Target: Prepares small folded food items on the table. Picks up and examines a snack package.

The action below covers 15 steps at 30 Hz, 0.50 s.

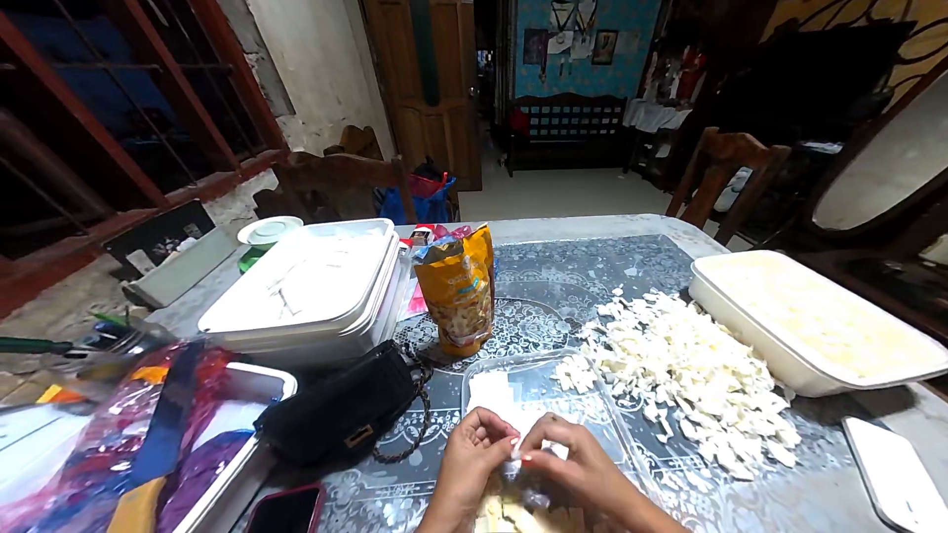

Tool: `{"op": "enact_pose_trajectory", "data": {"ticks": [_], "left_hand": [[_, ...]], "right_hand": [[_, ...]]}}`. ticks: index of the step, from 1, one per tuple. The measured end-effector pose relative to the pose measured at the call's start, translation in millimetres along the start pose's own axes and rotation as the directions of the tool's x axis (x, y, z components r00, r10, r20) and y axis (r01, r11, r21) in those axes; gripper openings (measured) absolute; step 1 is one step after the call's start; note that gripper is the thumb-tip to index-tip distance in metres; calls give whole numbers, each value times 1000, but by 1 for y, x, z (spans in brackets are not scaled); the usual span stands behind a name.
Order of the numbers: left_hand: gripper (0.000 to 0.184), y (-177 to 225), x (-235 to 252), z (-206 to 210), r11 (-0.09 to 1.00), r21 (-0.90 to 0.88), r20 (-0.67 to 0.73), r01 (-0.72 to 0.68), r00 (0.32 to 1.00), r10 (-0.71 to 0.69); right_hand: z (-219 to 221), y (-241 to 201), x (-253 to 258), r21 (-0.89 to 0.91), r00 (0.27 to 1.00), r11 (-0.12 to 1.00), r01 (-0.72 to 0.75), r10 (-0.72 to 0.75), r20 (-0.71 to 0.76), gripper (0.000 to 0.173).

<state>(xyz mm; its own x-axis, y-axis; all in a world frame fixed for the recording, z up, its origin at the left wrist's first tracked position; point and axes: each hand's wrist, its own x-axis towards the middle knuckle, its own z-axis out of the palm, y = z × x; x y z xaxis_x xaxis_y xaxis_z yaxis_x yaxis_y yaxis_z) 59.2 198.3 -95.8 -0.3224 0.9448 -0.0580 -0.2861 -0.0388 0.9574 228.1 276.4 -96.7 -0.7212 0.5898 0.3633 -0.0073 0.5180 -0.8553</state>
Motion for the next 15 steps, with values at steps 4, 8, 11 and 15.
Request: {"op": "enact_pose_trajectory", "data": {"ticks": [4,8,11,15], "left_hand": [[22,3,-3,-2,999,38,154,-28,988,22],[20,5,2,-6,991,91,52,-97,994,93],[7,3,4,-12,888,429,85,-168,986,146],[20,-3,0,-17,350,843,369,-409,912,178]], "right_hand": [[-12,3,5,-71,982,987,-146,136,-128,19],[-2,-2,0,-354,997,933,63,-45,60,18],[13,10,-2,-611,911,701,368,-403,85,10],[-14,4,7,-901,851,417,121,-510,-122,12]]}}
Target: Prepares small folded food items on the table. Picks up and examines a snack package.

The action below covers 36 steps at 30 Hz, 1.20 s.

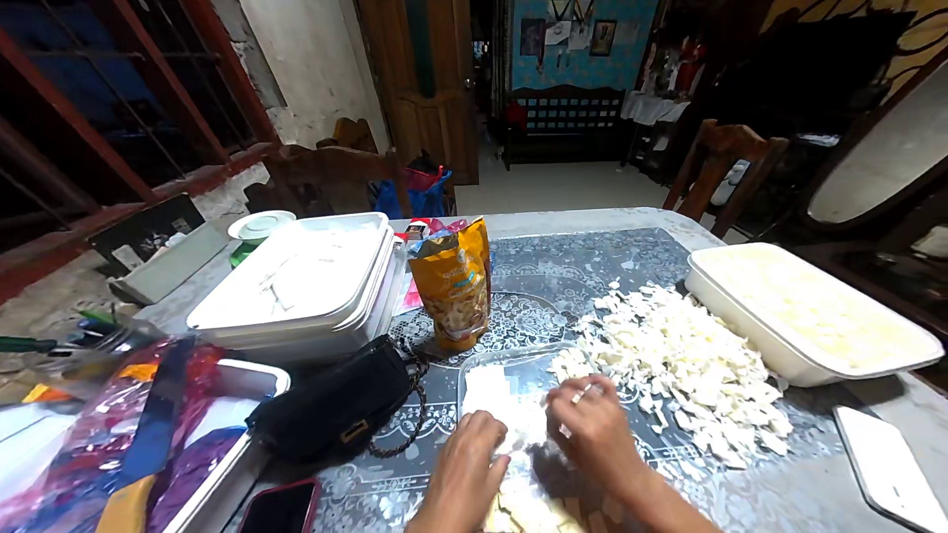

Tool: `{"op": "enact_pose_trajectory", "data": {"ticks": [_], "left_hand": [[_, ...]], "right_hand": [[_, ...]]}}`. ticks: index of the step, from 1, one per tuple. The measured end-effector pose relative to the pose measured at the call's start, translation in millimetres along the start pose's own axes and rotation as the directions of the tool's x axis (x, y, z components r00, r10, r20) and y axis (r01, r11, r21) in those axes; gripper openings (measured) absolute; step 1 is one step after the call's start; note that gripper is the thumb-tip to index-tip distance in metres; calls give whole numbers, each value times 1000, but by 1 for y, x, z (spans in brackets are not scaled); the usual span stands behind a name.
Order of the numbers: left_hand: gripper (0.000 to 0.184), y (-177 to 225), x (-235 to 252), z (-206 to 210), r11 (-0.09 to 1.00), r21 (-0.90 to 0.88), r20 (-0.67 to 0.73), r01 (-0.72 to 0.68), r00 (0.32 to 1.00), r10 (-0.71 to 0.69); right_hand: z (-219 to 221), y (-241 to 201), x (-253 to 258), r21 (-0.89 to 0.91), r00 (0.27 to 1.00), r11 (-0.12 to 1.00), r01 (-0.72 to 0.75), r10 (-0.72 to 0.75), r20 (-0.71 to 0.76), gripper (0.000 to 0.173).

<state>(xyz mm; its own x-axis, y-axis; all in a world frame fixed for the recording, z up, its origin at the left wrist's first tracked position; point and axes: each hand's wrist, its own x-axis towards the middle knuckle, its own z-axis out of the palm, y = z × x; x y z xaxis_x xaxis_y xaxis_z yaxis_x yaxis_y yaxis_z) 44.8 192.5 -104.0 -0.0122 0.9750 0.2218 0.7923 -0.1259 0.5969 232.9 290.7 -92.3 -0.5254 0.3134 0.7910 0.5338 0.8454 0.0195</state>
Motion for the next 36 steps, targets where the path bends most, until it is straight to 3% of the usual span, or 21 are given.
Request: {"op": "enact_pose_trajectory", "data": {"ticks": [3,5,7,9,12,15,19,22,28,36], "left_hand": [[17,0,-2,7,986,160,59,-47,998,38],[13,-4,-3,14,976,200,-28,-91,995,99],[12,-6,-3,17,973,199,-85,-114,988,133],[11,-7,-2,16,978,172,-120,-116,983,138],[7,-6,-1,10,996,73,-99,-58,993,65],[13,-4,3,-4,990,-60,76,126,990,-122],[19,-2,9,-20,942,-175,206,286,946,-249],[17,0,9,-22,914,-262,137,310,949,-283],[16,-1,10,-18,878,-354,-13,323,937,-349],[16,-2,9,-17,867,-401,-81,296,931,-355]], "right_hand": [[-24,35,13,-178,961,954,-240,259,95,2],[-41,43,18,-77,858,926,-371,373,353,11],[-52,36,25,92,654,876,-474,281,703,18],[-51,19,27,269,483,818,-507,11,876,25],[-37,-10,13,545,505,722,-427,-310,806,22],[-28,-24,5,597,494,693,-405,-384,780,24],[-23,-20,6,536,479,725,-432,-319,818,18],[-24,-7,13,433,426,758,-488,-226,876,21],[-18,18,16,294,416,755,-587,-31,909,26],[-18,23,18,249,404,726,-641,44,914,30]]}}
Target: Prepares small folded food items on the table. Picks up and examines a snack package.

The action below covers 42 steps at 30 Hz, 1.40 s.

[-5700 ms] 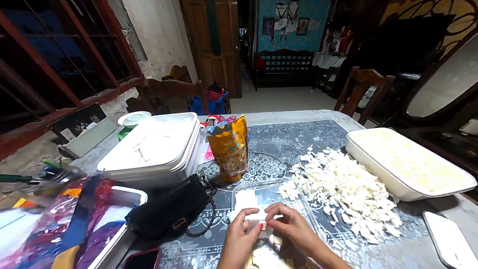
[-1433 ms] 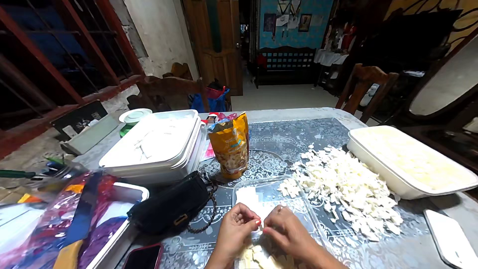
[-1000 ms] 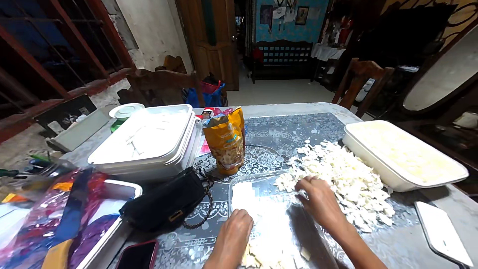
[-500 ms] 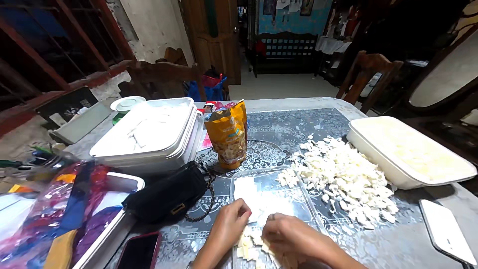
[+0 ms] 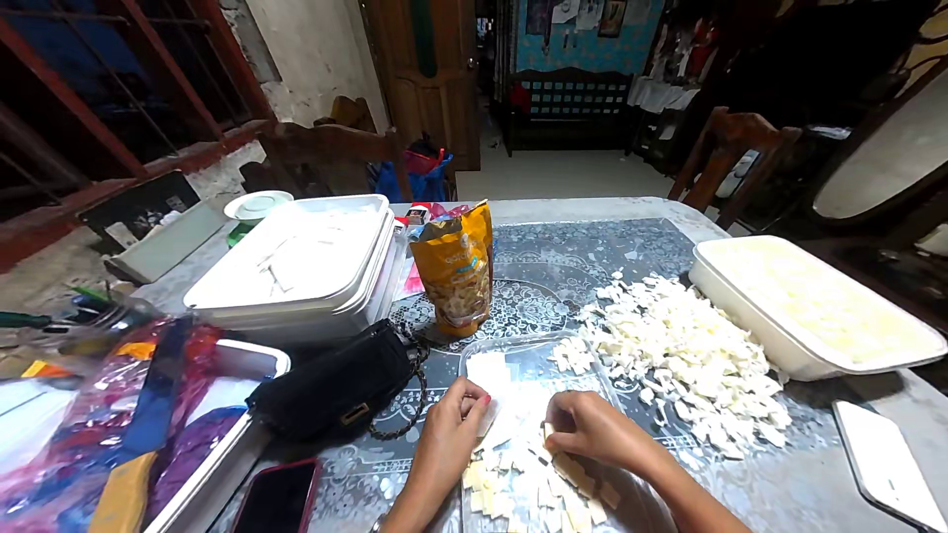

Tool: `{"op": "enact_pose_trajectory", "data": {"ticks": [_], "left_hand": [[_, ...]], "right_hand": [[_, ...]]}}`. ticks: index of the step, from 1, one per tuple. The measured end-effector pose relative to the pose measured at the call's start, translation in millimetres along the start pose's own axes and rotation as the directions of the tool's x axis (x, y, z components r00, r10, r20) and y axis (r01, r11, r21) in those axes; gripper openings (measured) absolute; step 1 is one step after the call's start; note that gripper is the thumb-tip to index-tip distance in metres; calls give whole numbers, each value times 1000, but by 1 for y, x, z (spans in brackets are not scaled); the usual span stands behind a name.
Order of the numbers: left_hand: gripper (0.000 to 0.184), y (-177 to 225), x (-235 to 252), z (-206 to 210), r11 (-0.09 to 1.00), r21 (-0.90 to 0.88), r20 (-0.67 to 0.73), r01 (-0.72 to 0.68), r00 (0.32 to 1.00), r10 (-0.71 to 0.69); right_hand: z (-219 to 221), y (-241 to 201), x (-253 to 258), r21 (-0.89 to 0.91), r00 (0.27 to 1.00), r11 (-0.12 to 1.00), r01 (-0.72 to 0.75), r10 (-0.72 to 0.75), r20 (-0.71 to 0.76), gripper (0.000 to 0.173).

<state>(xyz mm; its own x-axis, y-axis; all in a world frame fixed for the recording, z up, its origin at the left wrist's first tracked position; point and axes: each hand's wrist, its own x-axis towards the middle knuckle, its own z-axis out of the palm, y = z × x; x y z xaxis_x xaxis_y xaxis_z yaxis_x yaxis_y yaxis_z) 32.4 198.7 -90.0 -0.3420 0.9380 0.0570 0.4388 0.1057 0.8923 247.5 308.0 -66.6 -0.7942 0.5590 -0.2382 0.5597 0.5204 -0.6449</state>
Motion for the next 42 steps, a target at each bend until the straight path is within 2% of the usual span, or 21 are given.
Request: {"op": "enact_pose_trajectory", "data": {"ticks": [7,13,18,24,27,29,31,32,35,38,40,42], "left_hand": [[15,-1,1,1,999,-47,-17,20,1000,-21],[16,-1,0,3,998,-57,5,9,1000,-9],[17,-1,-1,4,999,-51,20,4,1000,-3],[16,-2,-1,6,999,-50,38,4,999,-2],[16,-1,-1,6,999,-48,46,16,999,-14],[16,-1,-1,6,999,-46,46,17,999,-15],[16,-2,-1,7,999,-47,40,13,999,-11],[16,-2,-2,7,999,-49,40,12,999,-10],[16,-2,-2,8,998,-52,52,16,999,-13],[15,-2,-2,8,998,-53,60,18,998,-15],[16,-2,-2,8,998,-53,62,16,998,-12],[16,-2,-2,8,999,-51,59,12,998,-9]], "right_hand": [[-1,2,1,26,1000,1000,2,-1,-31,28],[0,9,1,-40,982,994,102,-107,-154,30],[1,6,4,-66,972,997,-33,17,-236,21],[20,8,11,-105,940,994,-9,-27,-340,25],[16,4,11,-138,936,982,-132,77,-343,25],[16,6,11,-162,905,973,-167,86,-417,23],[19,13,14,-192,865,978,-76,-31,-501,20],[20,15,15,-198,862,980,-3,-98,-498,20],[20,19,18,-204,890,966,159,-229,-394,24],[23,28,23,-269,865,922,277,-361,-348,22],[22,28,23,-255,883,926,278,-351,-312,19],[18,22,21,-213,925,955,209,-263,-273,17]]}}
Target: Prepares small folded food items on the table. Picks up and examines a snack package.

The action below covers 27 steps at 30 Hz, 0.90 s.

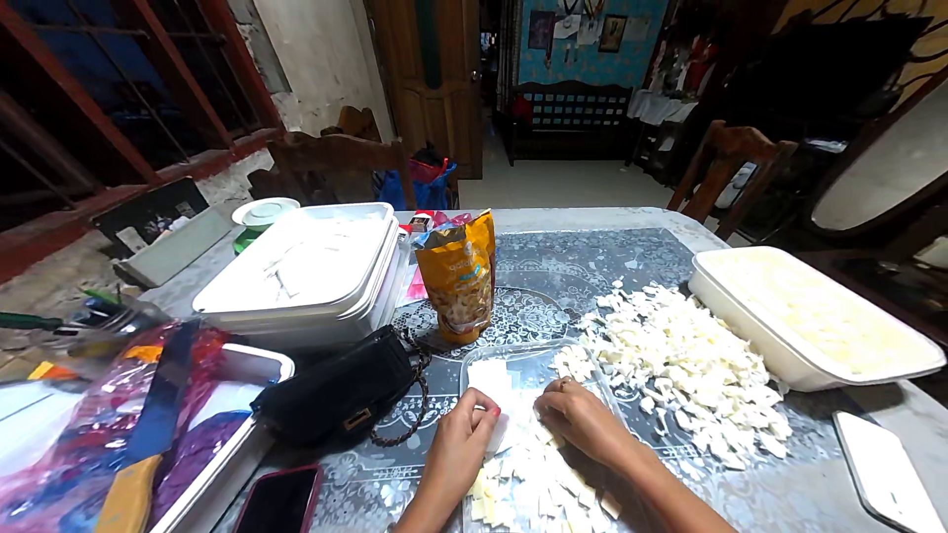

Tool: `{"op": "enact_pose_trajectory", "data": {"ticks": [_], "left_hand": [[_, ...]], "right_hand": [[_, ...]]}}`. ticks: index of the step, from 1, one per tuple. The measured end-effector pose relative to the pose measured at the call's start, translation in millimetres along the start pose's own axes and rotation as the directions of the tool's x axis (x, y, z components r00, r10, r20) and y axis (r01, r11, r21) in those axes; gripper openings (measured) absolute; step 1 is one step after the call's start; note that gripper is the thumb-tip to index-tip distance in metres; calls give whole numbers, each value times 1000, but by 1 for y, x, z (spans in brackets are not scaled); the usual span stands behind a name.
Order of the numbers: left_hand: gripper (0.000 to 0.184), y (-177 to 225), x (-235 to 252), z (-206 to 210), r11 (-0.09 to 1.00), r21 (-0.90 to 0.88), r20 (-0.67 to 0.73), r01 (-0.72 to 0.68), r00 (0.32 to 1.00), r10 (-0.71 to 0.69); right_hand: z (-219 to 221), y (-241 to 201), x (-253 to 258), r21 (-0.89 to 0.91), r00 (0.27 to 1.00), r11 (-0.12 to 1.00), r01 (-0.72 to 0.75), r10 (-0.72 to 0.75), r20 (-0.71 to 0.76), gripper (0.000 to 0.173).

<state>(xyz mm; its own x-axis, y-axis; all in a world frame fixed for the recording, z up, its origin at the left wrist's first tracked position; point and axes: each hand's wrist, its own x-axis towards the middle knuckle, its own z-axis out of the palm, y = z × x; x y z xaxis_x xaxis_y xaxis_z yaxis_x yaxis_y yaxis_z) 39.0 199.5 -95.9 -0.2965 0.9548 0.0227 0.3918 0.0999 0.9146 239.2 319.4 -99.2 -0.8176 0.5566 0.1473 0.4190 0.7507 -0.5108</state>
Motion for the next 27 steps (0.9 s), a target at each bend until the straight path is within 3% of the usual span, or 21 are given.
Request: {"op": "enact_pose_trajectory", "data": {"ticks": [5,12,17,20,23,27], "left_hand": [[17,-1,0,-1,1000,5,-6,-8,1000,8],[17,-1,0,-1,1000,-4,-4,1,1000,-1],[17,0,0,-1,1000,-12,-14,-1,1000,1],[19,-1,-1,3,997,-72,-15,-12,1000,11],[21,-2,-5,9,990,-135,4,-30,1000,31],[22,0,-11,18,986,-158,21,-47,998,51]], "right_hand": [[-13,-8,-2,139,986,977,-162,167,-27,29],[-18,-9,-5,300,975,938,-174,207,-81,29],[-22,-14,-5,268,970,938,-222,239,-31,30],[-15,-19,-8,366,960,913,-177,242,-138,21],[-5,-28,-10,620,968,774,-126,233,-95,12],[4,-41,-14,510,982,854,-98,168,-92,16]]}}
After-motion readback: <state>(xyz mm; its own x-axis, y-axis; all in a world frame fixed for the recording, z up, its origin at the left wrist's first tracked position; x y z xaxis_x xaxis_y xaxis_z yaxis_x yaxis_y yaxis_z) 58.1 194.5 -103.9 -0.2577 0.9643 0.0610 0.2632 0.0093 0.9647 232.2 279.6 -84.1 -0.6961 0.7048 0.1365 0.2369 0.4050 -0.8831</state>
